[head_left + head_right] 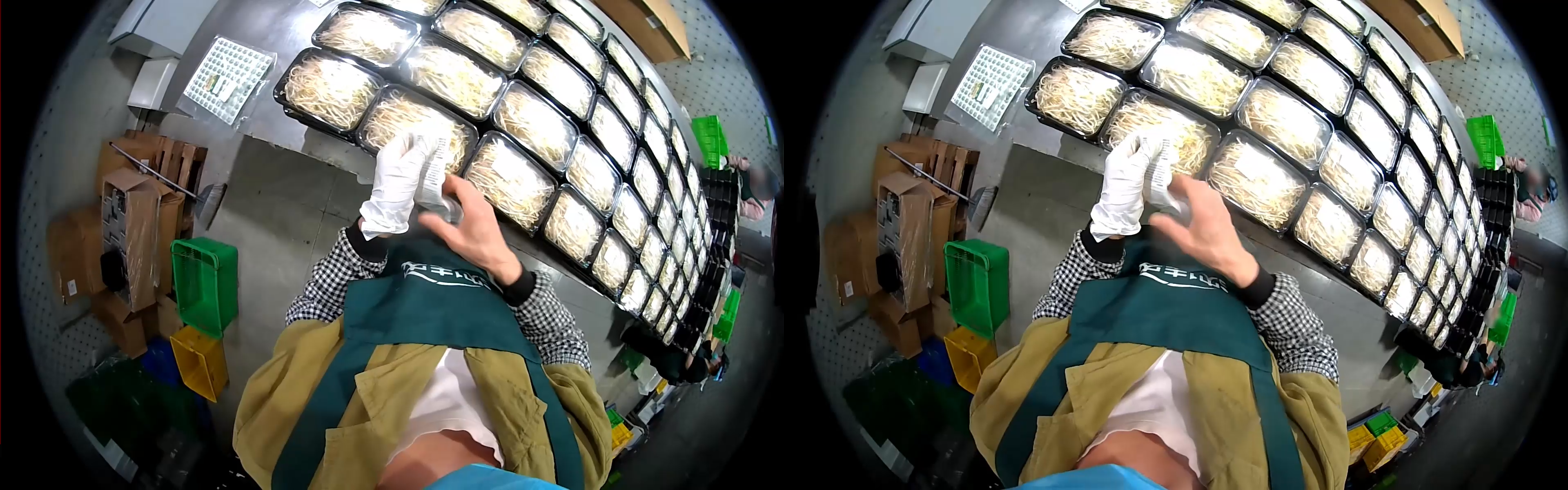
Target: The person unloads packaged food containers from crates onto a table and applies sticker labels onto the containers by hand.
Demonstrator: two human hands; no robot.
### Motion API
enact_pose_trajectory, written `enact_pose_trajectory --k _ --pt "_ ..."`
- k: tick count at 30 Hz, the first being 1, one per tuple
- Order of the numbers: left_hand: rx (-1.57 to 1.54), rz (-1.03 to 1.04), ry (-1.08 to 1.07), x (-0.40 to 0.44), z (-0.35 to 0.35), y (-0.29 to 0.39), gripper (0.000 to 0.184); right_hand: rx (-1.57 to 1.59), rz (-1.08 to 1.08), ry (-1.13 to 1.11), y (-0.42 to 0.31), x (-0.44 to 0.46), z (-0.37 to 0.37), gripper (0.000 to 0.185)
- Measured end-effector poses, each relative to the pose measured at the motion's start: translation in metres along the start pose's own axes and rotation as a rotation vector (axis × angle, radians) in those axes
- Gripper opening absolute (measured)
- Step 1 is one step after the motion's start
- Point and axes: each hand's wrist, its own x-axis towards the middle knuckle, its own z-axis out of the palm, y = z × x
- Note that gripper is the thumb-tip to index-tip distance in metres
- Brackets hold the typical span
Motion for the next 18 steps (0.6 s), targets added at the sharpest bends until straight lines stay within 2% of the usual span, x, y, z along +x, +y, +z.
enact_pose_trajectory --k 2,3,4,6,7,8,9,10,11,13,16,17,18 --pt "-0.111 -0.057 -0.068 0.004 -0.010 0.008 0.021 0.044 0.094 -0.101 0.008 0.000 0.011 0.026" --pt "-0.195 -0.133 -0.098 0.006 -0.016 0.013 0.024 0.263 0.249 -0.138 0.006 -0.001 0.010 0.018" --pt "-0.279 -0.209 -0.128 0.007 -0.020 0.016 0.026 0.332 0.434 -0.277 0.004 0.001 -0.002 0.027" --pt "-0.226 -0.164 -0.142 0.005 -0.020 0.015 0.029 0.088 0.000 -0.262 0.007 0.010 -0.018 0.038" --pt "-0.160 -0.101 -0.114 0.003 -0.015 0.014 0.031 0.113 0.039 -0.218 0.004 0.015 -0.024 0.047" --pt "-0.093 -0.038 -0.086 0.001 -0.008 0.012 0.032 0.219 0.124 -0.150 -0.005 0.021 -0.031 0.048" --pt "-0.049 0.011 -0.081 -0.003 -0.001 0.012 0.033 0.299 0.197 -0.120 -0.006 0.028 -0.035 0.045" --pt "0.046 0.082 -0.075 -0.003 0.009 0.012 0.021 0.366 0.277 -0.077 -0.007 0.034 -0.043 0.041" --pt "0.073 0.109 -0.088 -0.002 0.014 0.003 0.020 0.572 0.378 -0.057 -0.022 0.041 -0.048 0.033" --pt "0.159 0.138 -0.118 0.001 0.022 -0.009 0.018 0.629 0.489 -0.065 -0.014 0.043 -0.058 0.023" --pt "0.243 -0.009 -0.238 0.008 0.031 0.000 0.022 0.615 0.445 -0.032 0.013 0.039 -0.066 0.017" --pt "0.372 -0.080 -0.303 0.012 0.027 0.000 0.019 0.556 0.388 0.089 0.027 0.041 -0.073 0.016" --pt "0.291 -0.287 -0.420 0.014 0.024 0.015 0.016 0.494 0.329 0.208 0.043 0.046 -0.083 0.016"
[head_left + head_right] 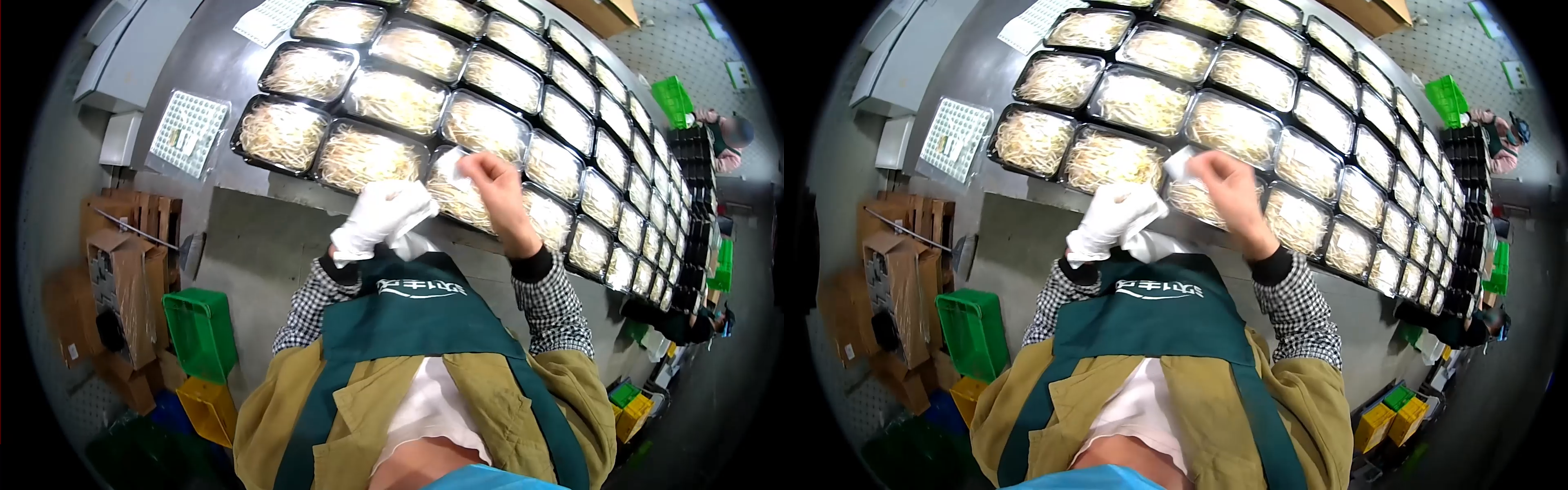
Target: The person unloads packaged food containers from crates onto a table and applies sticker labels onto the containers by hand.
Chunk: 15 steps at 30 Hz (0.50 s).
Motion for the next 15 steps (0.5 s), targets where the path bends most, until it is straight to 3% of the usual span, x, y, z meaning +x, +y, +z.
enact_pose_trajectory --k 1,2,6,8,10,14,15 --pt "0.050 -0.035 -0.021 -0.004 -0.014 0.002 0.015 -0.015 -0.054 0.099 0.018 0.019 -0.020 0.017" --pt "0.100 -0.070 -0.042 -0.008 -0.029 0.004 0.015 -0.438 -0.009 0.195 0.019 0.039 -0.041 0.019" --pt "-0.197 0.380 0.260 -0.040 -0.095 0.013 0.026 -0.997 -0.500 0.421 0.070 0.111 -0.057 0.023" --pt "-0.208 0.423 0.313 -0.046 -0.094 0.030 0.034 -1.250 -0.407 0.402 0.073 0.114 -0.052 0.023" --pt "-0.114 0.338 0.396 -0.042 -0.078 0.034 0.026 -1.194 -0.427 0.452 0.073 0.115 -0.052 0.020" --pt "-0.081 0.118 0.366 0.000 -0.023 0.023 0.012 -0.947 -0.484 0.476 0.073 0.117 -0.062 0.017" --pt "-0.059 0.102 0.396 0.014 -0.005 0.019 0.009 -0.626 -0.055 0.273 0.035 0.088 -0.042 0.021"
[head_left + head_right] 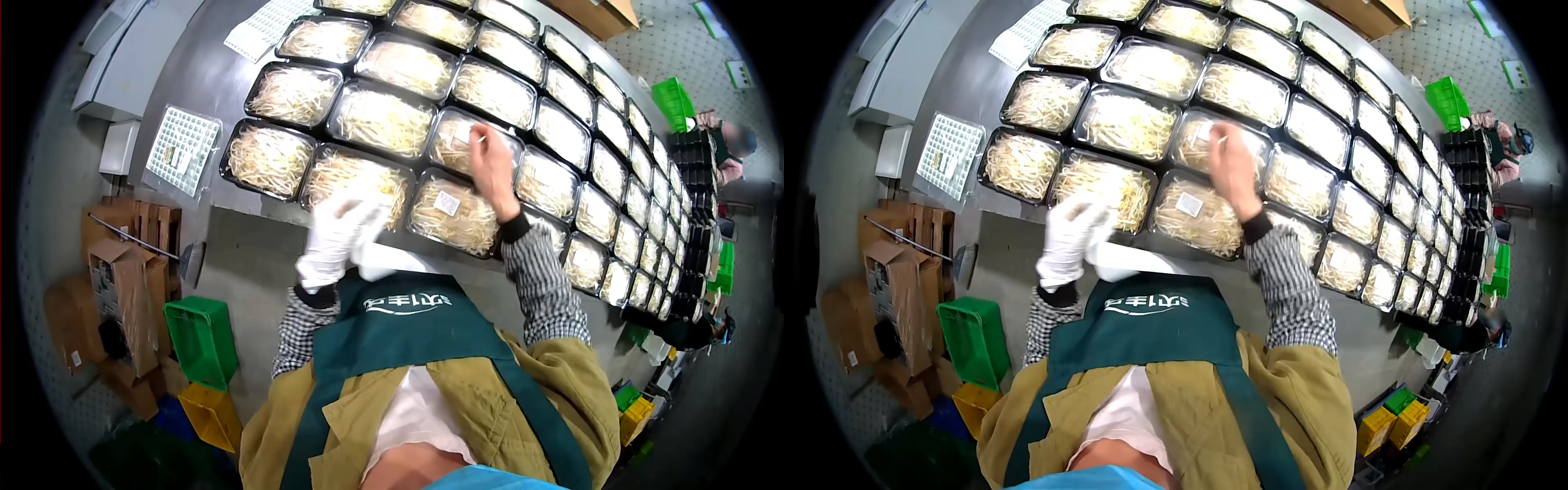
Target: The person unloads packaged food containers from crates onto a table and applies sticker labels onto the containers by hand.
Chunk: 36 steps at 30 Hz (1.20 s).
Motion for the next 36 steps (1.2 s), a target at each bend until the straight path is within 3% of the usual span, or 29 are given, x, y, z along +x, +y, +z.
enact_pose_trajectory --k 1,3,4,5,7,8,9,10,11,12,16,19,20,21,22,23,24,25,27,28,29,31,32,33,34,36 --pt "0.025 -0.011 0.031 0.006 0.018 -0.008 0.006 0.251 0.166 -0.266 -0.014 -0.016 -0.002 0.024" --pt "0.011 0.469 0.002 0.037 0.031 -0.057 0.006 0.597 0.037 -0.597 -0.047 -0.048 -0.011 0.021" --pt "0.131 0.306 -0.001 0.033 0.040 -0.043 0.010 0.621 0.091 -0.626 -0.045 -0.053 -0.016 0.020" --pt "0.249 0.375 -0.053 0.038 0.044 -0.041 0.015 0.645 0.142 -0.656 -0.043 -0.052 -0.020 0.018" --pt "0.094 0.125 -0.181 0.043 0.050 -0.043 0.011 0.664 0.077 -0.489 -0.023 -0.019 -0.031 0.015" --pt "0.012 0.087 -0.237 0.043 0.050 -0.042 0.013 0.456 0.092 -0.324 -0.005 0.007 -0.032 0.017" --pt "0.002 0.093 -0.241 0.042 0.052 -0.041 0.013 0.486 0.017 -0.225 0.021 0.041 -0.031 0.021" --pt "-0.008 0.100 -0.246 0.042 0.054 -0.040 0.014 0.260 -0.095 -0.086 0.037 0.073 -0.034 0.025" --pt "-0.018 0.107 -0.250 0.042 0.057 -0.038 0.015 0.016 -0.068 0.020 0.052 0.107 -0.034 0.027" --pt "-0.097 0.046 -0.136 0.037 0.070 -0.028 0.017 -0.127 -0.261 0.122 0.068 0.134 -0.031 0.028" --pt "-0.160 0.102 -0.041 0.031 0.082 -0.018 0.021 -0.624 -0.346 0.150 0.070 0.149 -0.020 0.023" --pt "-0.053 0.054 -0.184 0.041 0.067 -0.024 0.018 -0.480 -0.352 0.272 0.082 0.153 -0.021 0.025" --pt "-0.022 0.036 -0.127 0.042 0.077 -0.016 0.013 -0.479 -0.394 0.290 0.084 0.150 -0.024 0.028" --pt "-0.073 0.049 -0.062 0.043 0.087 -0.020 0.011 -0.410 -0.344 0.213 0.069 0.135 -0.032 0.026" --pt "-0.124 0.062 0.004 0.045 0.098 -0.027 0.011 0.155 0.077 -0.372 0.014 0.081 -0.049 0.028" --pt "-0.176 0.075 0.070 0.048 0.105 -0.034 0.011 0.320 0.068 -0.520 0.002 0.057 -0.047 0.029" --pt "-0.155 0.118 0.098 0.055 0.109 -0.041 0.015 0.338 -0.086 -0.726 -0.013 0.035 -0.055 0.028" --pt "-0.267 0.131 0.137 0.056 0.119 -0.039 0.017 0.478 -0.005 -0.833 -0.026 0.018 -0.060 0.024" --pt "-0.080 0.009 0.084 0.058 0.118 -0.030 0.018 0.475 -0.007 -0.799 -0.015 0.025 -0.065 0.017" --pt "0.054 0.071 0.009 0.060 0.114 -0.032 0.017 0.502 -0.028 -0.650 0.000 0.040 -0.060 0.019" --pt "-0.119 0.010 -0.094 0.058 0.115 -0.030 0.016 0.527 -0.048 -0.501 0.019 0.068 -0.053 0.021" --pt "-0.074 -0.073 -0.145 0.054 0.113 -0.023 0.013 0.332 -0.192 -0.104 0.057 0.153 -0.053 0.023" --pt "-0.049 -0.046 -0.146 0.052 0.111 -0.021 0.011 -0.031 -0.097 0.009 0.055 0.190 -0.065 0.025" --pt "-0.040 -0.021 -0.115 0.049 0.112 -0.016 0.016 -0.136 -0.300 0.175 0.078 0.229 -0.061 0.026" --pt "-0.109 -0.017 -0.090 0.044 0.113 -0.009 0.021 -0.259 -0.403 0.261 0.098 0.260 -0.056 0.026" --pt "-0.125 0.077 -0.010 0.044 0.118 -0.006 0.031 -0.432 -0.351 0.262 0.108 0.284 -0.045 0.029"
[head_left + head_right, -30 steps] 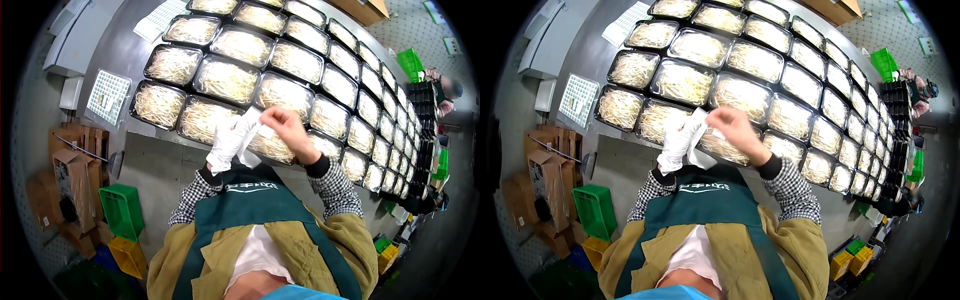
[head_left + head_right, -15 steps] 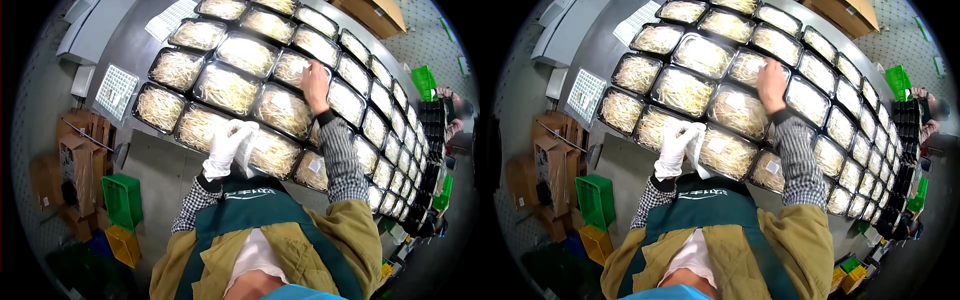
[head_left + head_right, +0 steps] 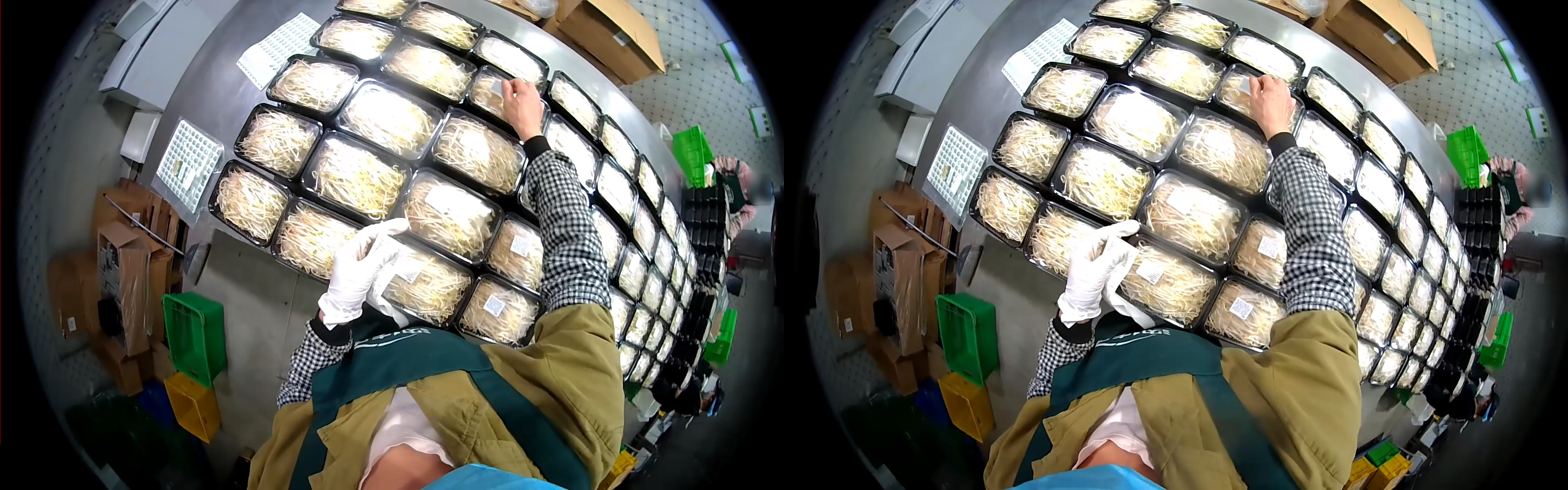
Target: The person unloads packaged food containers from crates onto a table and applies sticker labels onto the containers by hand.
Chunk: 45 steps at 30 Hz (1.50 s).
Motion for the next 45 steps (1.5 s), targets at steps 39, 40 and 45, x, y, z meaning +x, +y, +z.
enact_pose_trajectory --k 39,40,45 --pt "0.174 0.016 0.220 -0.020 0.002 -0.017 0.010 0.727 0.044 -0.271 -0.035 -0.006 -0.029 0.024" --pt "0.150 0.023 0.276 -0.023 0.002 -0.017 0.010 0.897 0.025 -0.552 -0.067 -0.048 -0.051 0.024" --pt "0.022 -0.099 0.074 -0.039 -0.038 -0.008 0.023 1.089 0.257 -1.339 -0.205 -0.207 -0.157 0.022"
